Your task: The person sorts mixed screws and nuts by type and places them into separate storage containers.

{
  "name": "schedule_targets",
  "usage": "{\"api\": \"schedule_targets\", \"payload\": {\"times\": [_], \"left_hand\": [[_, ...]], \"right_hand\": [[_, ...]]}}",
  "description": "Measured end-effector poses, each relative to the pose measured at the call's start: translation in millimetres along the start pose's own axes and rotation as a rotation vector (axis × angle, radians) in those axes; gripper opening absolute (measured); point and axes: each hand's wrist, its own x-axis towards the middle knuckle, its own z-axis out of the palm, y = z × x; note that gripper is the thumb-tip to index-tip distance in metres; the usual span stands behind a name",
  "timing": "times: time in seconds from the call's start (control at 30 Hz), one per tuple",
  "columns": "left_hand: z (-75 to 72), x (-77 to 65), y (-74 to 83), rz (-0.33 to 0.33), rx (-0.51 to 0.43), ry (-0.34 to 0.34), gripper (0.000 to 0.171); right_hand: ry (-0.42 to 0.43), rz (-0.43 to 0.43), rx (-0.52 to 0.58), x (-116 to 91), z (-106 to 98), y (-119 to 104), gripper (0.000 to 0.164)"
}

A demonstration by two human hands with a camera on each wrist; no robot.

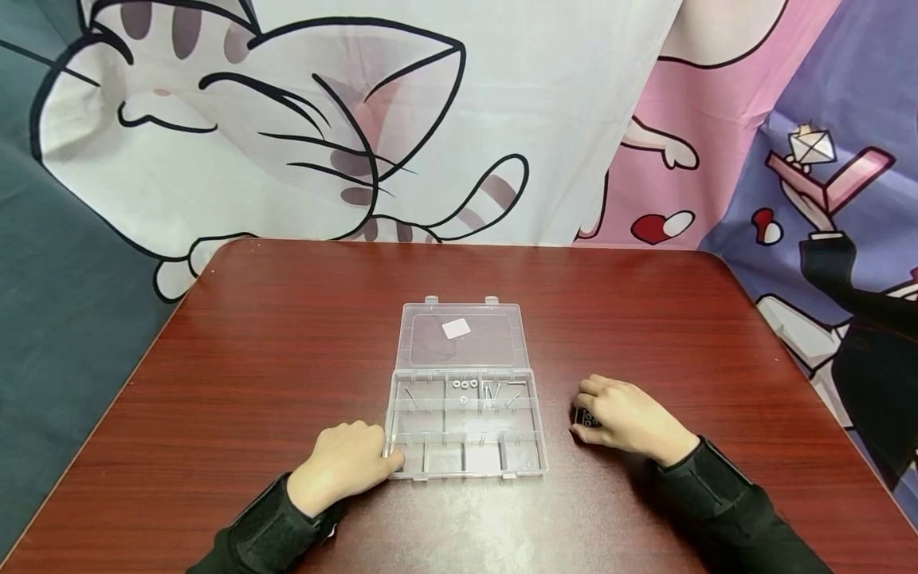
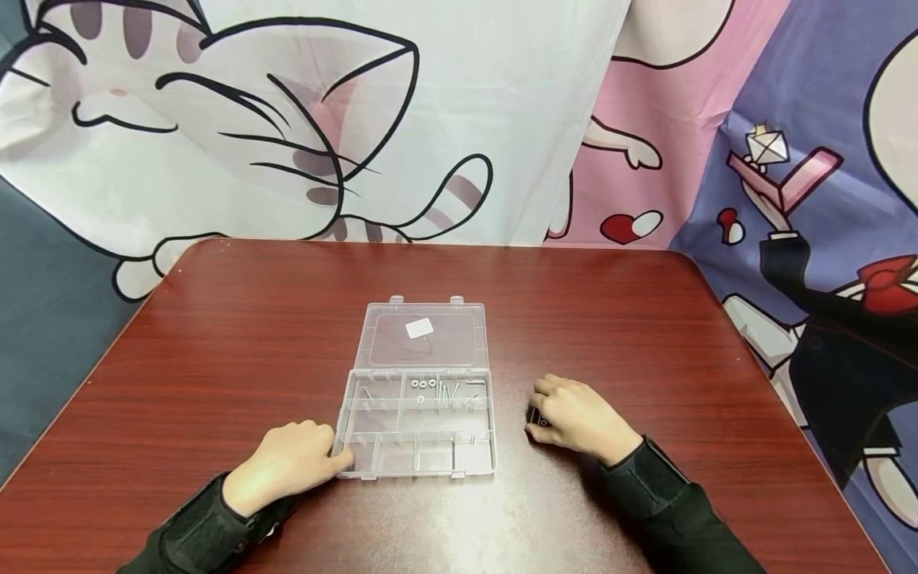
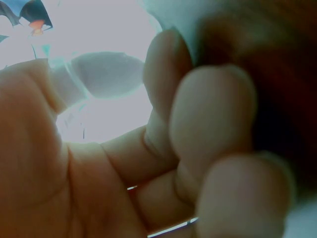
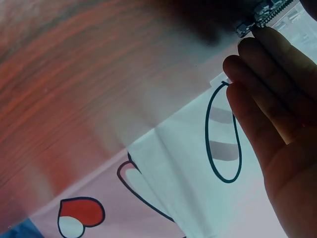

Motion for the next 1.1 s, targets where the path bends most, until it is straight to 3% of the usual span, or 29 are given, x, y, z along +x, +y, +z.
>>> {"api": "schedule_targets", "payload": {"times": [0.47, 1.1], "left_hand": [[-1.2, -0.5, 0.8, 0.000, 0.002, -0.007, 0.036], [-0.9, -0.2, -0.4, -0.006, -0.002, -0.016, 0.035]], "right_hand": [[-0.009, 0.015, -0.032, 16, -11, 10, 0.022], [0.032, -0.021, -0.090, 74, -27, 16, 0.024]]}}
